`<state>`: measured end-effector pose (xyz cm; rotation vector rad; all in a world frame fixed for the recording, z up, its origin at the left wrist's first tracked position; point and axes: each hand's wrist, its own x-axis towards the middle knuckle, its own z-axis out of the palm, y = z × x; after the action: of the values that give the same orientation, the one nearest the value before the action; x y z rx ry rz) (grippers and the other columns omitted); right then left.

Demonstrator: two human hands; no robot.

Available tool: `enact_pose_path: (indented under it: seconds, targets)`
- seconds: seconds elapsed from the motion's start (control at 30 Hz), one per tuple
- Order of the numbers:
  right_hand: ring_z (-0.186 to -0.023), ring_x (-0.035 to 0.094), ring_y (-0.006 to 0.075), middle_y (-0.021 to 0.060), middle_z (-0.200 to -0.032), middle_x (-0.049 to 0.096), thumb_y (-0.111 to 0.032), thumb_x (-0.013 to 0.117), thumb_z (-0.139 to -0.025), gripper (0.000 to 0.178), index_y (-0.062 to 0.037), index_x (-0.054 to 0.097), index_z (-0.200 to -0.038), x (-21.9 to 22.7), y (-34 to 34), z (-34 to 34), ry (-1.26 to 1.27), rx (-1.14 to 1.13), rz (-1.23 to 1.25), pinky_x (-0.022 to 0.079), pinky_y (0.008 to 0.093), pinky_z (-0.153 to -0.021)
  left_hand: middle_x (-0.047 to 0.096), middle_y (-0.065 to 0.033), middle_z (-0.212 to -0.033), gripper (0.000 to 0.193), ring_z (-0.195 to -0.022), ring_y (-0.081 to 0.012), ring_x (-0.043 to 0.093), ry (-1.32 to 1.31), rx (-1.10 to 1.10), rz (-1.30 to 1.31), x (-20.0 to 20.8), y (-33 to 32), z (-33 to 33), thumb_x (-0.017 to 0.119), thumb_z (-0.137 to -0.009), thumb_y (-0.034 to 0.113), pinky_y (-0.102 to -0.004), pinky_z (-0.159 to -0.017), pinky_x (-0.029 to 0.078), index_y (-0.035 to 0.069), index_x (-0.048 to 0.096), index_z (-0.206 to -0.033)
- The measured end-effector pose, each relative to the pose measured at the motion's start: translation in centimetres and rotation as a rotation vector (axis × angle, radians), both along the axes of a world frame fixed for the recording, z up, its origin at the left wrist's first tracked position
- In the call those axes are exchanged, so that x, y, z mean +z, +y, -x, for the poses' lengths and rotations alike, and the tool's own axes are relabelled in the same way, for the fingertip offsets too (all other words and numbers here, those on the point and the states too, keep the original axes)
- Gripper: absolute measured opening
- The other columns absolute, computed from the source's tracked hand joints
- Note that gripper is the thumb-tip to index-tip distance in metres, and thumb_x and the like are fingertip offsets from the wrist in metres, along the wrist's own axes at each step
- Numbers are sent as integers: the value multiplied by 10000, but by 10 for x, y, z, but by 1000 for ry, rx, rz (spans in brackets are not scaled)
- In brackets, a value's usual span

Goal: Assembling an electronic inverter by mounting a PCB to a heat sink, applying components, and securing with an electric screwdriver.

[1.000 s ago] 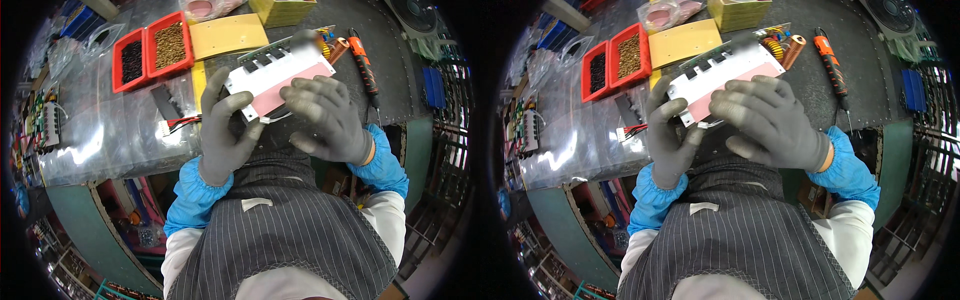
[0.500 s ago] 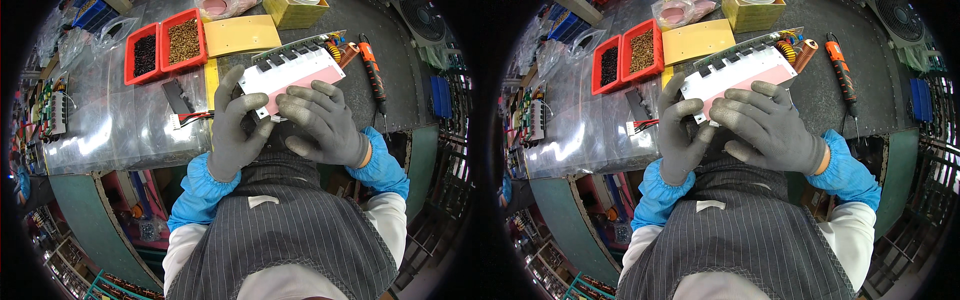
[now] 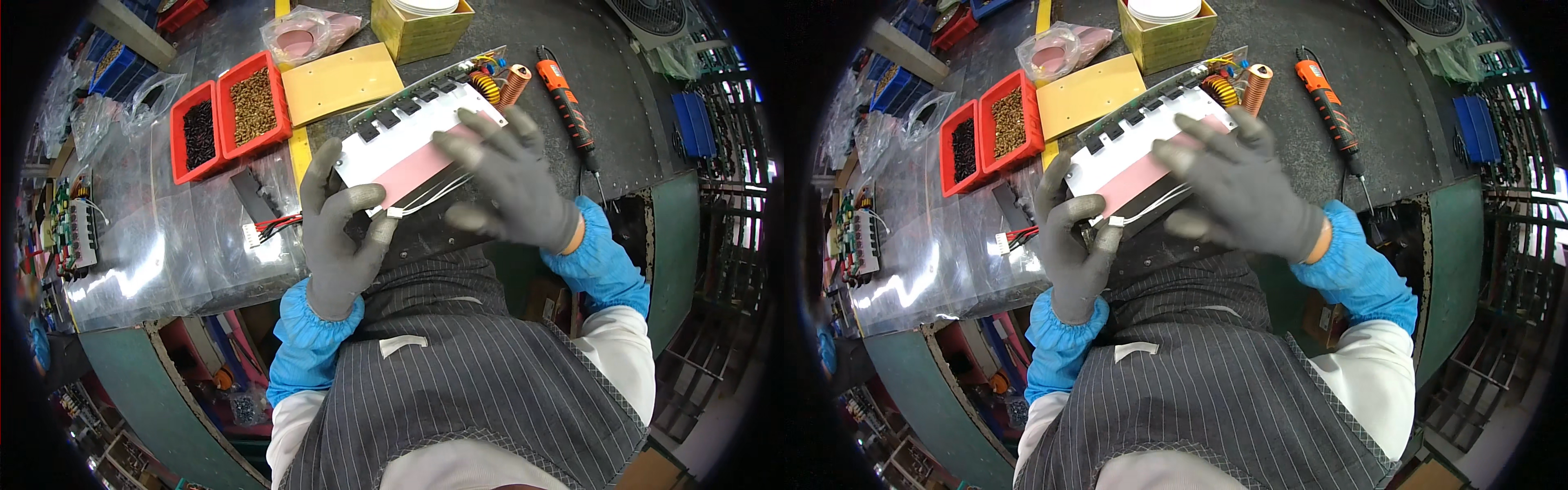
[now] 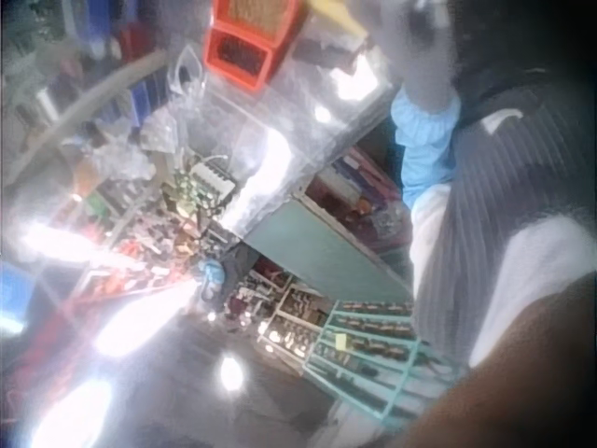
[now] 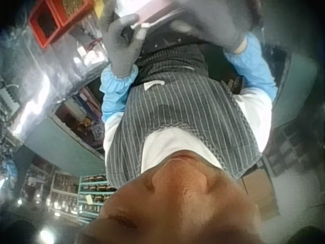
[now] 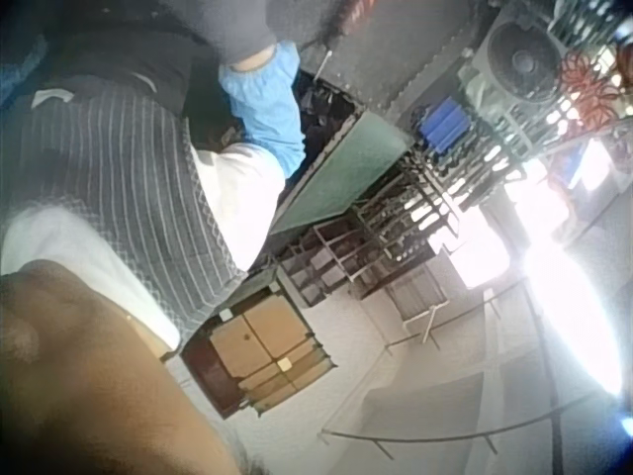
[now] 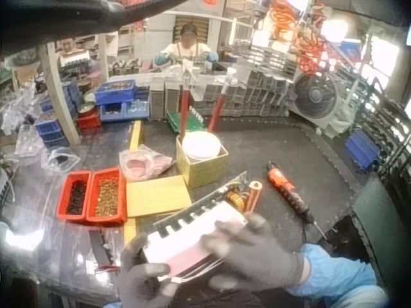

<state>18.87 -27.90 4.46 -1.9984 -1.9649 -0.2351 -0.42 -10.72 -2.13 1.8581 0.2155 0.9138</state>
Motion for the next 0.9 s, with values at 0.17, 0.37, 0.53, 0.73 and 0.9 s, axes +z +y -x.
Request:
enact_pose_path:
  seconds: [0.17, 0.37, 0.53, 0.73, 0.9]
  targets:
    - [-1315, 583, 315, 160, -1330, 651, -380, 688, -967, 552, -45, 569, -1389, -21, -23, -60, -9, -350, -292, 367, 483, -1151, 372, -223, -1574, 401, -1405, -410, 481, 71, 6, -63, 9, 4, -1, 829, -764, 26, -468, -1104, 471, 95, 665, -1123]
    - [-1146, 679, 267, 198, -1236, 691, -305, 660, -1025, 473, -6, 563, -1380, -81, -9, -115, 825, -473, -232, 518, 366, -990, 650, -271, -1248, 1201, -1170, -426, 663, 399, 188, -191, 15, 21, 15, 875, -720, 601, -486, -966, 548, 11, 279, -1581]
    - [-985, 720, 204, 142, -1091, 746, -332, 705, -990, 474, -9, 621, -1326, -90, -8, -122, 770, -472, -287, 559, 370, -841, 717, -206, -818, 1213, -847, -362, 743, 701, 87, -163, 24, 43, 17, 701, -790, 780, -426, -734, 561, -29, 275, -1587]
    - [-921, 703, 177, 163, -1039, 741, -395, 735, -942, 539, 56, 663, -1230, -81, -13, -116, 1016, -594, -126, 548, 348, -781, 715, -153, -1125, 839, -923, -210, 683, 558, -34, 246, 18, 67, -3, 576, -996, 652, -342, -797, 536, -44, 512, -1460]
    - [-930, 717, 253, 155, -1028, 711, -430, 715, -938, 502, -2, 674, -1199, -70, -12, -117, 447, -585, 65, 553, 384, -783, 703, -224, -1154, 756, -1054, -273, 688, 580, -39, 153, -10, 80, -4, 554, -1026, 601, -364, -926, 522, -42, 532, -1423]
